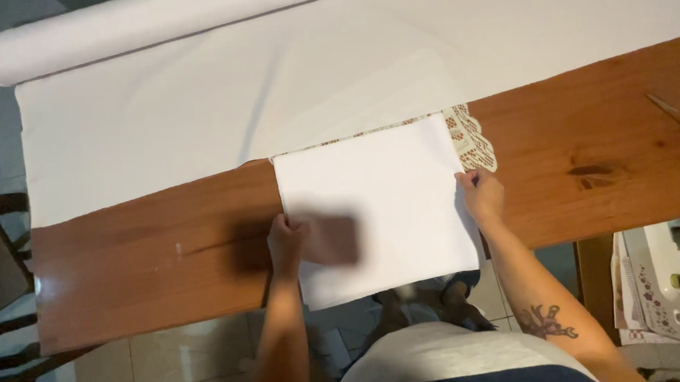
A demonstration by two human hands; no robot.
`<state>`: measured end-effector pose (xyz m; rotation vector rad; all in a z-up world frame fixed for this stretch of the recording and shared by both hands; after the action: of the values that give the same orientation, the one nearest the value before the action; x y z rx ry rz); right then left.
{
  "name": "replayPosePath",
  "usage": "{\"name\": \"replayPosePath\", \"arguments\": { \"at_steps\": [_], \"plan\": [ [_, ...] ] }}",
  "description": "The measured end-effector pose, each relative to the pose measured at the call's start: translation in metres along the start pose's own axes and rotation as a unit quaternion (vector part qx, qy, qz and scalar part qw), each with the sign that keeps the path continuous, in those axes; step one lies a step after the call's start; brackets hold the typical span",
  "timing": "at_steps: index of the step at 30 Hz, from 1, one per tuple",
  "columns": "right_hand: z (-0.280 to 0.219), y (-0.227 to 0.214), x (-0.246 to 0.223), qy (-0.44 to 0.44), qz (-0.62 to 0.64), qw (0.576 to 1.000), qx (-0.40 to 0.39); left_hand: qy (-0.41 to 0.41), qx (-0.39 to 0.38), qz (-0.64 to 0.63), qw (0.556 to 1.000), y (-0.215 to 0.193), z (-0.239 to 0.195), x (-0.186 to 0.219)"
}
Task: Cutting and folding white fabric from a large roll using scissors on a workspace table.
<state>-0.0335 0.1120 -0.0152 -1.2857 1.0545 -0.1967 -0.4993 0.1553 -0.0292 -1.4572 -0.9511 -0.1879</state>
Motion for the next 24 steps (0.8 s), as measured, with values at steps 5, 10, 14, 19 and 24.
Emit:
{"name": "replayPosePath", "arguments": {
  "at_steps": [5,10,14,19,24],
  "plan": [
    [0.004,-0.007,0.005,0.007,-0.027,1.000,0.009,0.036,0.035,0.071,0.996,0.014,-0.006,-0.003],
    [0.001,-0.012,-0.001,0.015,0.002,1.000,0.008,0.105,0.025,0.070,0.992,0.013,-0.002,-0.005],
    [-0.005,-0.022,-0.013,0.005,0.002,1.000,-0.008,0.104,0.021,0.067,0.992,0.016,0.002,-0.015],
    [-0.016,-0.043,-0.037,-0.016,-0.040,0.999,-0.021,0.056,0.005,0.100,0.993,0.022,-0.004,-0.027],
    [-0.017,-0.046,-0.042,-0.007,-0.047,0.998,-0.033,-0.039,-0.030,0.153,0.987,0.011,-0.006,-0.002]
  ]
}}
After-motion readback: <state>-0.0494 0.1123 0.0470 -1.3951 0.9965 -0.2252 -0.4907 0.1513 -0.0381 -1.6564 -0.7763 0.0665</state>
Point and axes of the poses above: each hand's wrist, its own z-axis towards the middle knuckle, its own y-axis out of the palm, x = y × z, the point moved 3 cm from there along z, towards the middle knuckle, and after that the axes turned 15 degrees about x, right-handed, at the moved point
